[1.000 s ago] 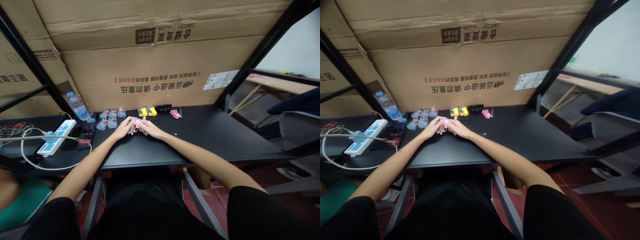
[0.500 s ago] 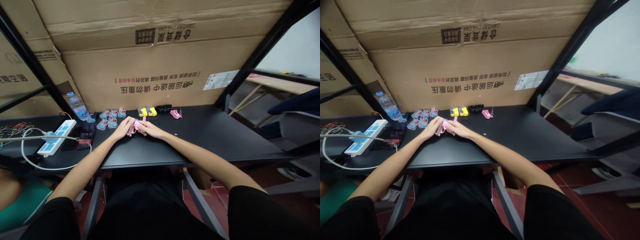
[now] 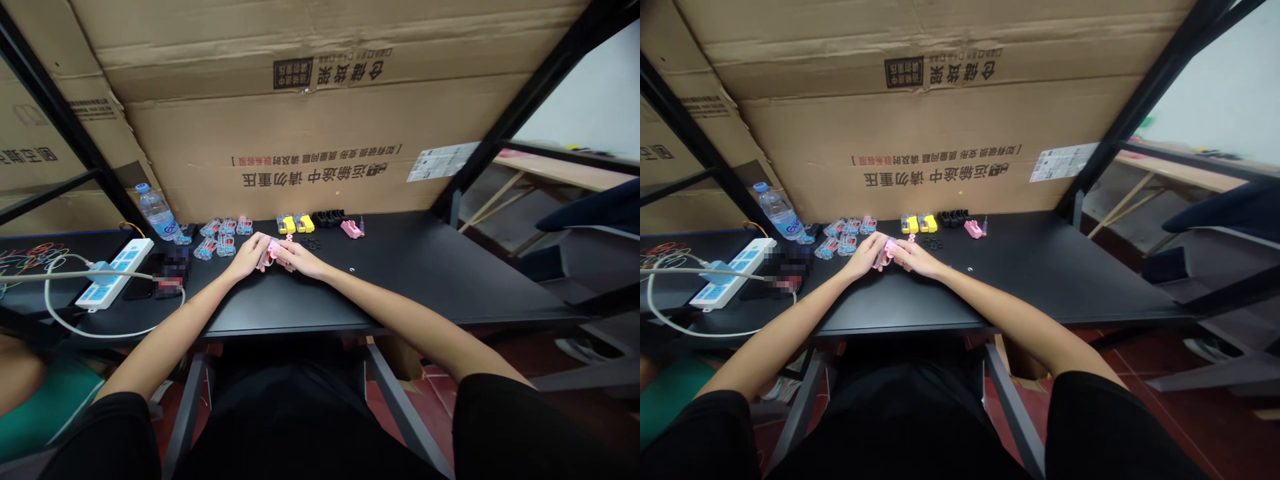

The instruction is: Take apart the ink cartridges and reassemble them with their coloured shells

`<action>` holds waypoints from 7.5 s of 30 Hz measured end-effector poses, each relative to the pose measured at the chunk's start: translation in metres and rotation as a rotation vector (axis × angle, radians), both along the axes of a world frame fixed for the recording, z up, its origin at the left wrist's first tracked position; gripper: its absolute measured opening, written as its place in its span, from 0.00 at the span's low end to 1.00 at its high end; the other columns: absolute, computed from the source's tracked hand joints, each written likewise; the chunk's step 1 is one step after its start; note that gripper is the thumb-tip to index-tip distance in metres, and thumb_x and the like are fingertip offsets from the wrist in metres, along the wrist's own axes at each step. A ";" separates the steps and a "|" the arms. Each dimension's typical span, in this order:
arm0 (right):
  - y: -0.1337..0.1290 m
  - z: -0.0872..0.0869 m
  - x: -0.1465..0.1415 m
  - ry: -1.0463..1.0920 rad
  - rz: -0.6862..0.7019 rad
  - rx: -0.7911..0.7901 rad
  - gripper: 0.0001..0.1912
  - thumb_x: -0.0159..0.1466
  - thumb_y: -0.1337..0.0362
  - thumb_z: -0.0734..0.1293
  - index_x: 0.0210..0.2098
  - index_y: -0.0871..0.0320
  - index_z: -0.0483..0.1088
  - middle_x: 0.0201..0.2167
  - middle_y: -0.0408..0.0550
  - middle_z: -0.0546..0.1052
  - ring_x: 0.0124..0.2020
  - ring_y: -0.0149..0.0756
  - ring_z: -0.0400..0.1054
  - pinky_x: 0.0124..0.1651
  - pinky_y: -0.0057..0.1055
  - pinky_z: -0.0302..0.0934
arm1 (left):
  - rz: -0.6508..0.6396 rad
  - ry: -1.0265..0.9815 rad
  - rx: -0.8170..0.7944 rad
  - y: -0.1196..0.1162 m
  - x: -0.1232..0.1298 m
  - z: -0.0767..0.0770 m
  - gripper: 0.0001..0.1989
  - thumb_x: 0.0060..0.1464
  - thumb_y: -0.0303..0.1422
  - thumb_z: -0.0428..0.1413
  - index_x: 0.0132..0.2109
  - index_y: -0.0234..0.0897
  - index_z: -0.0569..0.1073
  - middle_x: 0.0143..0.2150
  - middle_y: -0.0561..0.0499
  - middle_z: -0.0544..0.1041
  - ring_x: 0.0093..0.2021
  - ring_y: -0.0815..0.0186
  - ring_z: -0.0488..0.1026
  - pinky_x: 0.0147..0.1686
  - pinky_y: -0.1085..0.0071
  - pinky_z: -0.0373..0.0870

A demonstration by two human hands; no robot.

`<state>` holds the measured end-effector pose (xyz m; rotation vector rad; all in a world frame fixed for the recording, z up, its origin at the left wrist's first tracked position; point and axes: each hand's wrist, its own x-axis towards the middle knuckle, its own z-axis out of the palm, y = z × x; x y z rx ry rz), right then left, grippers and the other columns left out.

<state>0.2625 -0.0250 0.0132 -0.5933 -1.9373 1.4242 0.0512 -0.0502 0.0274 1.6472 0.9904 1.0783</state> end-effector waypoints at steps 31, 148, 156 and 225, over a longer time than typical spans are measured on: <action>-0.005 0.003 -0.004 0.054 -0.015 0.012 0.25 0.75 0.39 0.66 0.41 0.56 0.68 0.27 0.35 0.65 0.21 0.26 0.56 0.24 0.26 0.60 | 0.094 0.021 0.053 -0.001 0.002 0.000 0.25 0.71 0.59 0.51 0.45 0.40 0.67 0.23 0.58 0.75 0.16 0.69 0.72 0.17 0.75 0.66; -0.003 -0.007 -0.006 0.102 -0.124 -0.007 0.26 0.74 0.36 0.64 0.41 0.54 0.66 0.24 0.36 0.65 0.22 0.29 0.57 0.24 0.28 0.59 | -0.092 -0.010 0.041 0.004 0.001 -0.011 0.27 0.72 0.61 0.48 0.53 0.41 0.57 0.31 0.52 0.81 0.24 0.62 0.81 0.25 0.68 0.74; -0.005 -0.004 -0.007 0.094 -0.132 -0.035 0.26 0.73 0.36 0.66 0.42 0.54 0.66 0.25 0.36 0.65 0.22 0.29 0.57 0.22 0.28 0.58 | -0.039 0.020 0.073 0.003 0.002 -0.013 0.25 0.73 0.58 0.47 0.54 0.40 0.58 0.33 0.50 0.83 0.25 0.61 0.82 0.20 0.72 0.70; -0.003 0.006 -0.001 0.077 -0.115 -0.078 0.25 0.71 0.38 0.69 0.39 0.54 0.68 0.22 0.33 0.62 0.18 0.27 0.53 0.21 0.28 0.60 | -0.100 0.058 0.029 0.003 -0.007 -0.001 0.26 0.71 0.58 0.52 0.56 0.39 0.67 0.36 0.48 0.84 0.24 0.66 0.79 0.21 0.74 0.64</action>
